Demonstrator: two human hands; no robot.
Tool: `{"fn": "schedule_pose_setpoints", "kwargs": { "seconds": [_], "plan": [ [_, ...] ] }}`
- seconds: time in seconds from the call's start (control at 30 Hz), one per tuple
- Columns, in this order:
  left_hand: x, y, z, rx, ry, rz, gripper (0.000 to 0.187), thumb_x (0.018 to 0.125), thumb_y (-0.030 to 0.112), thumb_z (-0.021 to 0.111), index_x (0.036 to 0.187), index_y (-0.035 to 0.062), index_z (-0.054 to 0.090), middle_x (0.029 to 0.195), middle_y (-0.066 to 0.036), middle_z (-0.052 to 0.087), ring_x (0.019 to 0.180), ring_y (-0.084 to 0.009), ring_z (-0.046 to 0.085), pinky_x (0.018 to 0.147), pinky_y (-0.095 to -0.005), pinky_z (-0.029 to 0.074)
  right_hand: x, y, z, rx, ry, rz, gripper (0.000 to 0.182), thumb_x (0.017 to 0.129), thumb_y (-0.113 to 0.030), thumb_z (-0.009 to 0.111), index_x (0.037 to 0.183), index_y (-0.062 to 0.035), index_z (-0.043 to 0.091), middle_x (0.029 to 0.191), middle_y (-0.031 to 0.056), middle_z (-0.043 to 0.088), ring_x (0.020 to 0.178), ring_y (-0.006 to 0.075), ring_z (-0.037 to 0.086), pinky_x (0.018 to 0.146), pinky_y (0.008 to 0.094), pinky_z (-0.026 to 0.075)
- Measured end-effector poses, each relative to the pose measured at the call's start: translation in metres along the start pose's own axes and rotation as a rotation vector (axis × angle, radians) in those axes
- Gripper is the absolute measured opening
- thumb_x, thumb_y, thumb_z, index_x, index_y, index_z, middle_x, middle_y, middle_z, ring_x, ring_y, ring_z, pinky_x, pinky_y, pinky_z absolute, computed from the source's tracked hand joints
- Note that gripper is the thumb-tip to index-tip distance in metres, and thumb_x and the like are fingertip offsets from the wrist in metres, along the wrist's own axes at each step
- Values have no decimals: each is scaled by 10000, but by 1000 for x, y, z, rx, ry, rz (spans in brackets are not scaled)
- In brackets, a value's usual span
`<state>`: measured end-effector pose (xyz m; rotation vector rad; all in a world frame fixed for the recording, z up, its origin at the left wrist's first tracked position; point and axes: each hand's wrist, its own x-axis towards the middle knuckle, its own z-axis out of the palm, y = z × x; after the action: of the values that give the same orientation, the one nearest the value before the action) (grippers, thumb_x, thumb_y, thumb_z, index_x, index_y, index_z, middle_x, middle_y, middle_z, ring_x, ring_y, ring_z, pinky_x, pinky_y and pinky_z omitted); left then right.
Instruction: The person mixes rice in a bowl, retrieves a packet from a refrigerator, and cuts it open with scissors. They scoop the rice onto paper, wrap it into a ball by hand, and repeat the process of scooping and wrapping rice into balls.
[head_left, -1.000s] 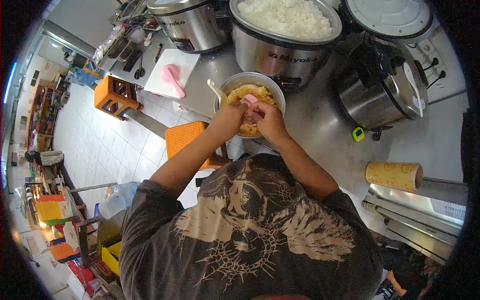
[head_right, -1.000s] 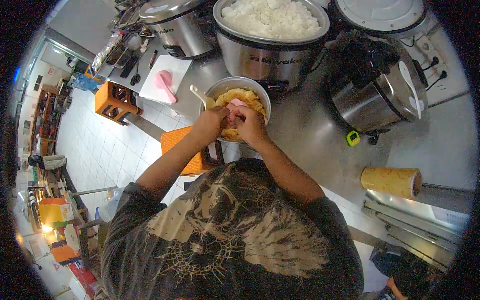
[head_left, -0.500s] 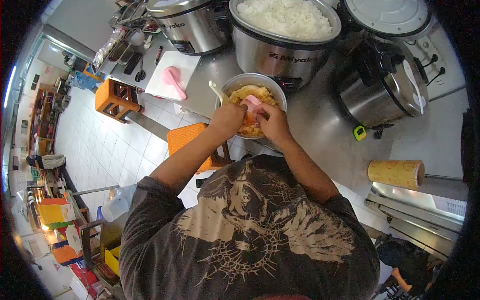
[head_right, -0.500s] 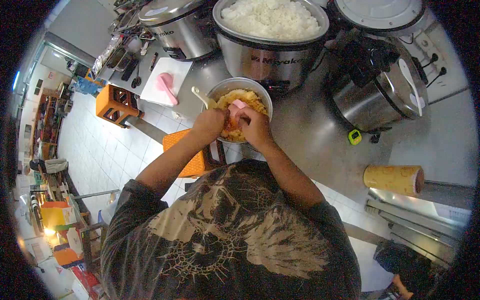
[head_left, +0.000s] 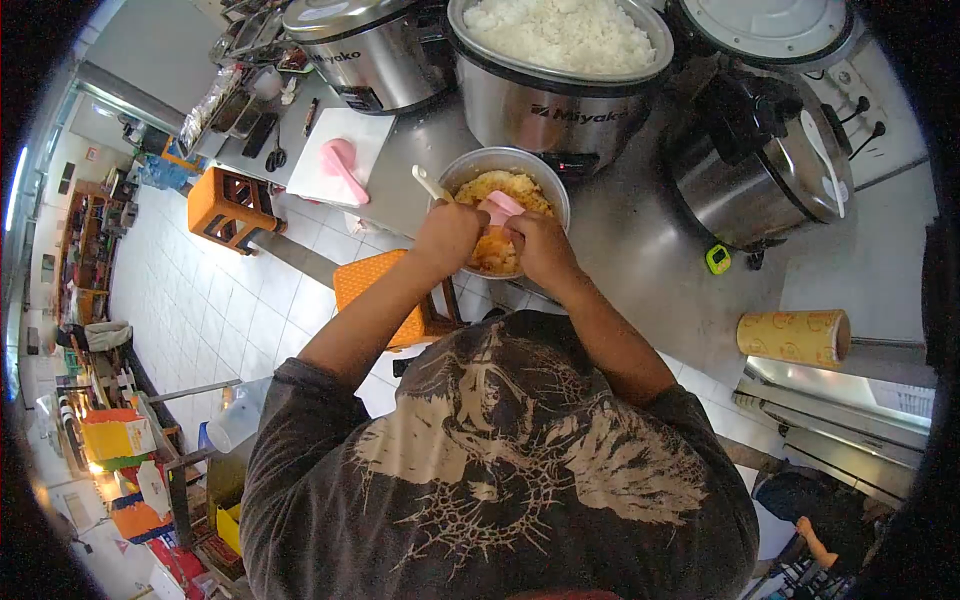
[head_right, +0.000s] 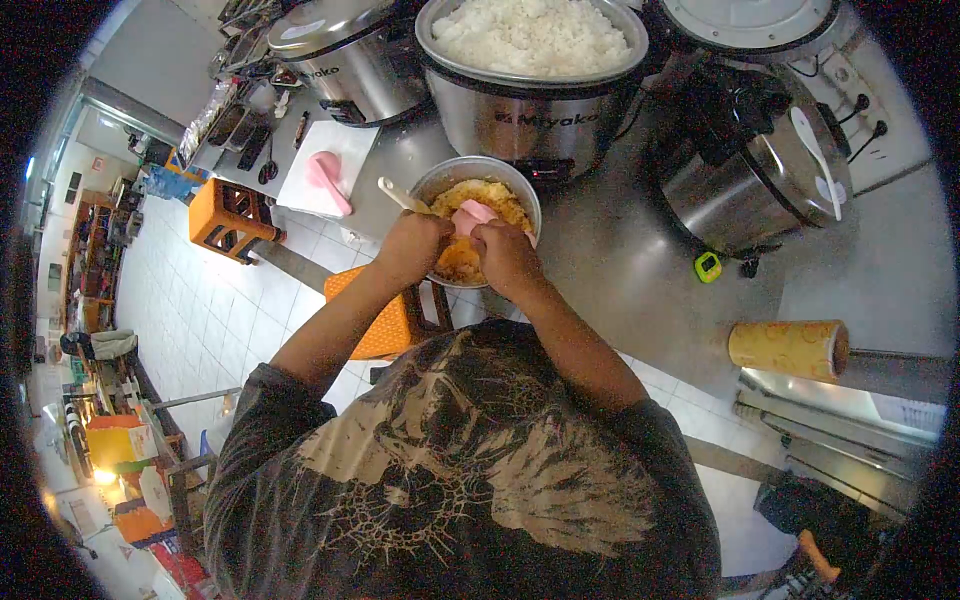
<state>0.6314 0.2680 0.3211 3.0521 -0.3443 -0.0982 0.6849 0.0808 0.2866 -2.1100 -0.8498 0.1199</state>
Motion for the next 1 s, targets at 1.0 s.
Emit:
{"fn": "schedule_pose_setpoints", "kwargs": {
  "seconds": [1.0],
  "plan": [
    [-180,40,30,-2466,749,-610,403,956,195,623,1326,88,505,1205,-111,652,999,-216,661,800,-353,539,-33,-46,-24,483,-331,-121,163,890,-112,704,1028,-27,692,849,44,660,771,120,601,712,268,487]
  ]
}}
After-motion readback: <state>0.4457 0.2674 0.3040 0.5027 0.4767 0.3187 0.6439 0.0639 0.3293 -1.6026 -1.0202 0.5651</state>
